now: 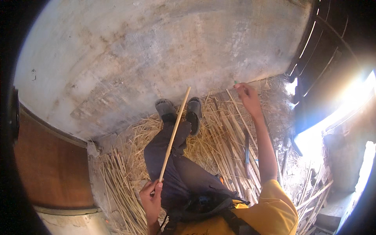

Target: The person whittles and shapes a long piece of bamboo using a small utility knife and a large machete, shaving off thin strips and smoothing the surface while sitting on the floor.

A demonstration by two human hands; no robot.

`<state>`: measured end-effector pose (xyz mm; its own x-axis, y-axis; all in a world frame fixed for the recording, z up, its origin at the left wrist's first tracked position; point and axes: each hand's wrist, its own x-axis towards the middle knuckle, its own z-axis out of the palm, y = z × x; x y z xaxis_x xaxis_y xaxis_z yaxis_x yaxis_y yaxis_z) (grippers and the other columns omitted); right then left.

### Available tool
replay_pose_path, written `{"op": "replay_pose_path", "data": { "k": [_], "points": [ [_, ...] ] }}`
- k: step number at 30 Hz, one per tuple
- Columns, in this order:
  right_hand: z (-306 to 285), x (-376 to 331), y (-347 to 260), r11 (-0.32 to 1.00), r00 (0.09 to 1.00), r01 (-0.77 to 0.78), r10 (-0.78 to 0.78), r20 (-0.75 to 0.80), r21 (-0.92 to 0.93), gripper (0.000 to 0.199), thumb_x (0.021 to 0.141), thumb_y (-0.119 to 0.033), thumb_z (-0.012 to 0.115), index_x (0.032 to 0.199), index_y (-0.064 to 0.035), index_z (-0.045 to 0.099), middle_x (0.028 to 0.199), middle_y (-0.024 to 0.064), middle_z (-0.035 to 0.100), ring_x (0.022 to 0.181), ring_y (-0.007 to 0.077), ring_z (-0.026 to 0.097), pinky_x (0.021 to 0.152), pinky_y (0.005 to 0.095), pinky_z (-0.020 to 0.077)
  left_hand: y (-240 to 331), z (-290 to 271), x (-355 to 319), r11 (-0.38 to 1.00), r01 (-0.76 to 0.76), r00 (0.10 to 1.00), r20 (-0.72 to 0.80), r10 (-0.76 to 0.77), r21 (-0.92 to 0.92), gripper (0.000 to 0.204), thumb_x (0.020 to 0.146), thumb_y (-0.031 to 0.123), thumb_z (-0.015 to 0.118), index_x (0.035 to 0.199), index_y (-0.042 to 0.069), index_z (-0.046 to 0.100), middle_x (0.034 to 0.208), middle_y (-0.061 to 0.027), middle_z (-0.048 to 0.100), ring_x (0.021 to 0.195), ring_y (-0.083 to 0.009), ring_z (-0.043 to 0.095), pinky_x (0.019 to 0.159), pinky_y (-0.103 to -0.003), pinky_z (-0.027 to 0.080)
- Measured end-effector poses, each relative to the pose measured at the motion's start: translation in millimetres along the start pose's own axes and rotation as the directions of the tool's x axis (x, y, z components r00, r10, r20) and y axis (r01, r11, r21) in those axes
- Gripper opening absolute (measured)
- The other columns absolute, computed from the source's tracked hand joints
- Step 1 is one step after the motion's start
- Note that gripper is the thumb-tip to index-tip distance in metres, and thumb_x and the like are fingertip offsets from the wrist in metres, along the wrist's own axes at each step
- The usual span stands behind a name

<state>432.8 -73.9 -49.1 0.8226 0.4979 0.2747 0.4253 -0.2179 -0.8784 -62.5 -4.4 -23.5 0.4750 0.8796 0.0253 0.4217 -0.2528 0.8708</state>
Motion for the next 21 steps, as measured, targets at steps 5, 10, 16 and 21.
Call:
{"op": "replay_pose_path", "data": {
  "k": [5,10,16,21],
  "points": [
    [24.1,-44.5,-36.4,0.886,0.926,-0.285,0.156,0.344,0.365,0.046,0.107,-0.041,0.063,0.134,-0.0045,0.067,0.074,-0.0037,0.057,0.053,0.0034,0.033,0.049,0.0221,0.0242,2.7,14.3,12.4,0.999,-0.035,0.998,0.044,0.036,-0.019,0.021,0.094,0.006,0.079,0.113,-0.002,0.077,0.078,-0.0078,0.063,0.068,-0.0134,0.058,0.06,-0.029,0.044],
    [52.9,-87.3,-73.8,0.766,0.905,-0.332,0.093,0.416,0.551,0.045,0.106,-0.033,0.067,0.141,-0.004,0.061,0.097,0.0067,0.075,0.052,0.0005,0.032,0.047,0.0201,0.0241,15.8,29.0,21.7,0.99,-0.138,0.986,0.089,0.14,-0.027,0.022,0.092,0.006,0.081,0.113,-0.001,0.077,0.079,-0.0073,0.063,0.066,-0.0127,0.057,0.058,-0.029,0.043],
    [58.8,-97.8,-83.9,0.56,0.885,-0.405,0.042,0.464,0.722,0.049,0.1,-0.032,0.075,0.139,-0.0067,0.059,0.109,0.0156,0.077,0.06,0.0013,0.041,0.053,0.0201,0.03,24.0,23.7,29.3,0.977,-0.215,0.966,0.146,0.212,0.001,0.027,0.089,0.01,0.086,0.112,0.0,0.077,0.08,-0.0083,0.065,0.065,-0.0141,0.058,0.058,-0.029,0.044],
    [61.2,-107.8,-84.3,0.521,0.91,-0.353,-0.003,0.415,0.778,0.043,0.101,-0.029,0.076,0.136,-0.0095,0.059,0.109,0.02,0.077,0.062,0.0042,0.05,0.061,0.0215,0.0395,39.4,17.7,37.4,0.98,-0.164,0.962,0.236,0.133,0.116,0.032,0.087,0.013,0.088,0.115,0.003,0.076,0.084,-0.0096,0.067,0.067,-0.0161,0.063,0.057,-0.031,0.048]
  ]
}}
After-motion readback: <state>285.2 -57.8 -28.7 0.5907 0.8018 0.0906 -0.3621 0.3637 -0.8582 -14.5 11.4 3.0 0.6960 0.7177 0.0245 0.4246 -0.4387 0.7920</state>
